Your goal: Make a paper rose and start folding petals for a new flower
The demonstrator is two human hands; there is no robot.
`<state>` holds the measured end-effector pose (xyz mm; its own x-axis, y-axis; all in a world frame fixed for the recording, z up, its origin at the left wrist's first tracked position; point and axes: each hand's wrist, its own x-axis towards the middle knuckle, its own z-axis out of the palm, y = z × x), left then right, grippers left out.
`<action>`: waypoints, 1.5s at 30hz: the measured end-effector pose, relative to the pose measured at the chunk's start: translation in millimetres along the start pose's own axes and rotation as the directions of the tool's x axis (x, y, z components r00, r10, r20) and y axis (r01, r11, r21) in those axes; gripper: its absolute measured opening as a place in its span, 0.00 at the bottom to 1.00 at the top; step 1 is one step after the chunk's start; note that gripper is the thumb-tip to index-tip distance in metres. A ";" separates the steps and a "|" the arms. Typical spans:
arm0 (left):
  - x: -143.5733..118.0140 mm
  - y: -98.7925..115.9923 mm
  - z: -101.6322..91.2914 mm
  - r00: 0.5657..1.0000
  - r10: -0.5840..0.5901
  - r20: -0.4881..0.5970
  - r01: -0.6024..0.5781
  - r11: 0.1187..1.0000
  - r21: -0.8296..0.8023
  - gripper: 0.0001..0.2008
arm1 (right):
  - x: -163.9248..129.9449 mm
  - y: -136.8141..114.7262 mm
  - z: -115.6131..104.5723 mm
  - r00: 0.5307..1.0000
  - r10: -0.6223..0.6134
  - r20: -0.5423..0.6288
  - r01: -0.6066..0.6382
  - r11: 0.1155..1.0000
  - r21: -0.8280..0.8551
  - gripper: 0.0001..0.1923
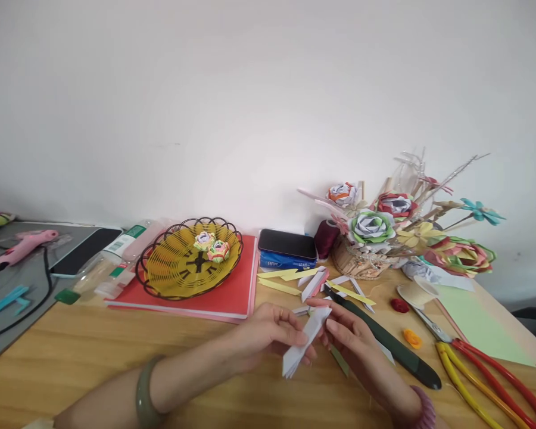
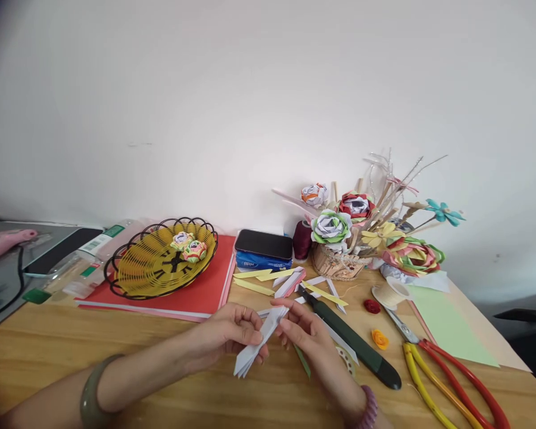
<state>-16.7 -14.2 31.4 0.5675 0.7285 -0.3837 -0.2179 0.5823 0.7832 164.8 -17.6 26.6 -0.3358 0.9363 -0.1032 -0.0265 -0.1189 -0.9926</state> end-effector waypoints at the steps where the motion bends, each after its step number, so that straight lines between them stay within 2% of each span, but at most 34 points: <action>1: -0.6 2.1 1.2 0.999 0.042 -0.034 -0.039 0.996 0.084 0.13 | -1.3 -3.2 -3.0 1.000 -0.030 -0.008 0.029 0.998 -0.063 0.25; 3: -1.4 5.4 2.3 0.978 0.169 -0.125 -0.123 0.943 0.310 0.12 | -4.3 -10.9 -8.1 0.995 -0.098 -0.003 0.094 0.961 -0.261 0.25; 4: -1.7 6.1 2.3 0.953 0.257 -0.160 -0.164 0.882 0.442 0.10 | -5.9 -14.6 -9.9 0.989 -0.149 0.007 0.141 0.918 -0.372 0.24; 6: -2.1 5.3 1.1 0.882 0.440 -0.167 -0.216 0.695 0.686 0.05 | -8.4 -19.8 -11.6 0.965 -0.257 0.047 0.240 0.797 -0.554 0.19; 8: -2.5 2.6 -0.7 0.806 0.584 -0.094 -0.247 0.477 0.843 0.05 | -9.6 -20.8 -11.7 0.928 -0.354 0.114 0.338 0.675 -0.656 0.12; 10: -3.3 -0.4 -2.4 0.748 0.664 -0.006 -0.267 0.309 0.913 0.05 | -10.0 -18.2 -11.4 0.885 -0.426 0.186 0.423 0.572 -0.703 0.07; 12: -4.9 -2.7 -3.2 0.708 0.704 0.062 -0.277 0.196 0.941 0.05 | -10.4 -14.2 -11.1 0.831 -0.494 0.256 0.490 0.432 -0.757 0.07; 15: -8.2 -6.2 -3.4 0.675 0.725 0.139 -0.285 0.082 0.955 0.04 | -12.3 -10.2 -9.0 0.728 -0.570 0.381 0.545 0.143 -0.826 0.11; 17: -10.2 -10.7 -3.8 0.664 0.727 0.174 -0.292 0.038 0.956 0.04 | -14.5 -8.7 -5.7 0.686 -0.581 0.438 0.554 0.027 -0.832 0.09; 19: -11.6 -17.4 -5.0 0.661 0.724 0.197 -0.305 0.019 0.952 0.04 | -17.1 -6.4 -1.2 0.674 -0.578 0.459 0.565 0.004 -0.825 0.08; 21: -12.3 -24.9 -7.1 0.668 0.713 0.213 -0.317 0.013 0.948 0.04 | -19.6 -2.0 3.5 0.688 -0.560 0.462 0.578 0.036 -0.816 0.09; 23: -12.6 -31.4 -10.1 0.688 0.692 0.220 -0.306 0.002 0.952 0.04 | -21.5 4.5 7.6 0.723 -0.529 0.445 0.577 0.106 -0.810 0.10; 28: -15.8 -37.5 -19.3 0.790 0.556 0.257 -0.249 -0.092 0.964 0.05 | -22.0 24.9 12.2 0.807 -0.475 0.350 0.511 0.267 -0.817 0.10; 32: -21.2 -39.3 -27.5 0.807 0.537 0.245 -0.205 -0.134 0.970 0.10 | -21.3 35.4 10.8 0.855 -0.409 0.319 0.464 0.328 -0.823 0.10; 35: -22.8 -41.1 -32.1 0.807 0.537 0.246 -0.219 -0.114 0.969 0.09 | -21.2 37.6 8.7 0.853 -0.383 0.354 0.476 0.294 -0.829 0.11; 38: -21.3 -41.3 -34.0 0.798 0.553 0.239 -0.235 -0.080 0.969 0.09 | -20.5 37.9 7.4 0.832 -0.366 0.417 0.512 0.218 -0.831 0.14; 42: -18.5 -39.8 -34.7 0.783 0.563 0.266 -0.262 -0.089 0.961 0.07 | -19.9 37.1 7.1 0.790 -0.385 0.477 0.538 0.062 -0.841 0.16; 45: -17.1 -40.7 -36.3 0.739 0.590 0.325 -0.300 -0.144 0.943 0.06 | -21.3 34.5 7.6 0.752 -0.403 0.522 0.545 -0.064 -0.836 0.19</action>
<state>-46.3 -37.3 -11.7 0.5489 0.7645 0.3381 0.6095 -0.6428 0.4640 163.9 -44.1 -4.9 -0.7330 0.5797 0.3559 0.6055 0.7944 -0.0470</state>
